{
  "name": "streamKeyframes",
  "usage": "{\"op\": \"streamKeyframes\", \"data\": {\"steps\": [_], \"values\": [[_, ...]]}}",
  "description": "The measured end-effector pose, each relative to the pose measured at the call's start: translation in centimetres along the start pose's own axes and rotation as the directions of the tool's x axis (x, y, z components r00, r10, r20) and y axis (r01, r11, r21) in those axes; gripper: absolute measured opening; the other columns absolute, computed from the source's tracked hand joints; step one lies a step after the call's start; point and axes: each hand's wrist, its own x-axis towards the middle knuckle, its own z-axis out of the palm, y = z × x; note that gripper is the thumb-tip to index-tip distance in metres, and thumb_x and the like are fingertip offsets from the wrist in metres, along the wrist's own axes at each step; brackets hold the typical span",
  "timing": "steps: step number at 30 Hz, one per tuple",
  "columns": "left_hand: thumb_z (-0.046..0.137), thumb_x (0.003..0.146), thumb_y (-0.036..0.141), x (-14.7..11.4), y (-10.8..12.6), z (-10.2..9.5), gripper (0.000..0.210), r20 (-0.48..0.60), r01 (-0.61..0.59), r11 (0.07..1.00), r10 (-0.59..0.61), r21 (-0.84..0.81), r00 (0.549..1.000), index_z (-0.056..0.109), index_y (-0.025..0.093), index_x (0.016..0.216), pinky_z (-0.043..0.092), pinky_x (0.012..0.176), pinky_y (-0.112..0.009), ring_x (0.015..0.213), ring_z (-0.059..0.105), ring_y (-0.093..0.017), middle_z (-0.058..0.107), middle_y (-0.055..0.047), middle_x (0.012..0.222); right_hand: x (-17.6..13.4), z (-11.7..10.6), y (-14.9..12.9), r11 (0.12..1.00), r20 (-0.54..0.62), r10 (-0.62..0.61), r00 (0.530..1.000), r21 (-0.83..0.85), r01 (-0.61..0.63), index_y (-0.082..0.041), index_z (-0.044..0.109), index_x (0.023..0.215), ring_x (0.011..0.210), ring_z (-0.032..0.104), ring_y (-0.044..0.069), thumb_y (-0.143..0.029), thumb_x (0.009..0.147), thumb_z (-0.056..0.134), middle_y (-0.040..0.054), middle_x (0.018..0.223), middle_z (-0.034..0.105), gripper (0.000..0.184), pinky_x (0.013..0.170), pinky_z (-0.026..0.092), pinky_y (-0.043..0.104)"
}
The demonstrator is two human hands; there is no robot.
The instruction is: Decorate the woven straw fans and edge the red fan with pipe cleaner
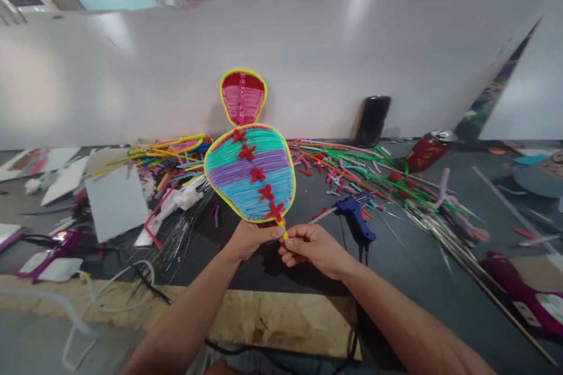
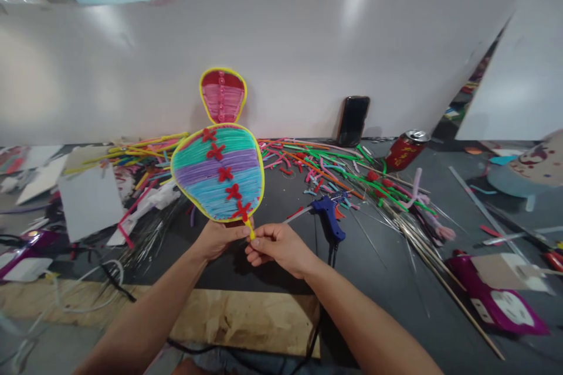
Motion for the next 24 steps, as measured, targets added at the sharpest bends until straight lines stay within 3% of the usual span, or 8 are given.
{"op": "streamKeyframes", "data": {"steps": [4, 8, 12, 15, 18, 21, 24], "values": [[0.082, 0.055, 0.02, -0.1, 0.2, -0.2, 0.026, 0.022, -0.008, 1.0, 0.007, 0.022, 1.0, 0.068, 0.013, 0.075, 0.049, 0.067, -0.027, 0.068, 0.059, -0.014, 0.066, -0.002, 0.071, -0.4, -1.6, -1.5, 0.995, -0.022, -0.061, 0.998, -0.076, 0.06, -0.015, 0.069, 0.09, 0.07, 0.067, 0.012, -0.042, 0.071, 0.073, 0.0057, 0.085, 0.071, 0.034, 0.069, 0.054, 0.026], [0.083, 0.051, 0.02, -0.5, 0.7, 0.1, 0.028, 0.197, 0.146, 0.987, -0.156, 0.063, 0.968, 0.069, 0.013, 0.074, 0.049, 0.066, -0.028, 0.065, 0.058, -0.014, 0.066, -0.003, 0.068, -0.5, -2.7, -2.7, 0.945, -0.132, -0.29, 0.948, 0.115, 0.305, -0.021, 0.067, 0.099, 0.083, 0.067, 0.014, -0.041, 0.073, 0.072, 0.0041, 0.095, 0.072, 0.033, 0.078, 0.053, 0.029], [0.083, 0.051, 0.02, -0.9, 0.8, 1.0, 0.026, 0.326, 0.215, 0.968, -0.246, 0.131, 0.913, 0.069, 0.014, 0.073, 0.049, 0.066, -0.028, 0.065, 0.059, -0.014, 0.066, -0.003, 0.069, -0.5, -2.4, -2.8, 0.907, -0.191, -0.332, 0.924, 0.204, 0.368, -0.022, 0.067, 0.096, 0.077, 0.068, 0.018, -0.031, 0.065, 0.079, 0.0007, 0.085, 0.073, 0.035, 0.073, 0.055, 0.033], [0.081, 0.057, 0.022, -0.7, 0.5, 1.1, 0.036, 0.304, 0.213, 0.976, -0.216, 0.042, 0.928, 0.068, 0.018, 0.09, 0.05, 0.069, -0.028, 0.072, 0.063, -0.016, 0.069, -0.004, 0.081, -0.7, -2.6, -3.3, 0.867, -0.3, -0.372, 0.878, 0.226, 0.444, -0.025, 0.066, 0.094, 0.071, 0.069, 0.018, -0.026, 0.062, 0.081, -0.0026, 0.079, 0.073, 0.036, 0.064, 0.056, 0.03], [0.079, 0.062, 0.026, -0.2, 0.1, 0.8, 0.049, 0.294, 0.272, 0.962, -0.254, -0.022, 0.922, 0.062, 0.02, 0.107, 0.05, 0.075, -0.031, 0.08, 0.066, -0.017, 0.069, -0.008, 0.094, -1.1, -3.6, -4.5, 0.798, -0.45, -0.431, 0.782, 0.215, 0.564, -0.026, 0.066, 0.086, 0.062, 0.066, 0.013, -0.023, 0.063, 0.08, -0.0058, 0.075, 0.072, 0.028, 0.053, 0.053, 0.023], [0.078, 0.065, 0.029, 0.1, -0.3, 0.6, 0.037, 0.225, 0.319, 0.948, -0.311, 0.004, 0.923, 0.065, 0.015, 0.097, 0.05, 0.074, -0.029, 0.075, 0.067, -0.016, 0.069, -0.008, 0.088, -1.6, -4.6, -5.7, 0.744, -0.52, -0.465, 0.716, 0.209, 0.635, -0.025, 0.066, 0.084, 0.06, 0.065, 0.01, -0.02, 0.065, 0.078, -0.0056, 0.078, 0.072, 0.024, 0.049, 0.051, 0.019], [0.077, 0.066, 0.033, 0.2, -0.5, 1.0, 0.033, 0.149, 0.314, 0.949, -0.314, 0.026, 0.938, 0.065, 0.014, 0.09, 0.049, 0.07, -0.027, 0.07, 0.066, -0.014, 0.069, -0.007, 0.082, -1.8, -5.1, -6.2, 0.714, -0.523, -0.505, 0.686, 0.193, 0.673, -0.025, 0.065, 0.088, 0.065, 0.067, 0.01, -0.02, 0.065, 0.078, -0.0055, 0.083, 0.073, 0.027, 0.052, 0.053, 0.019]]}}
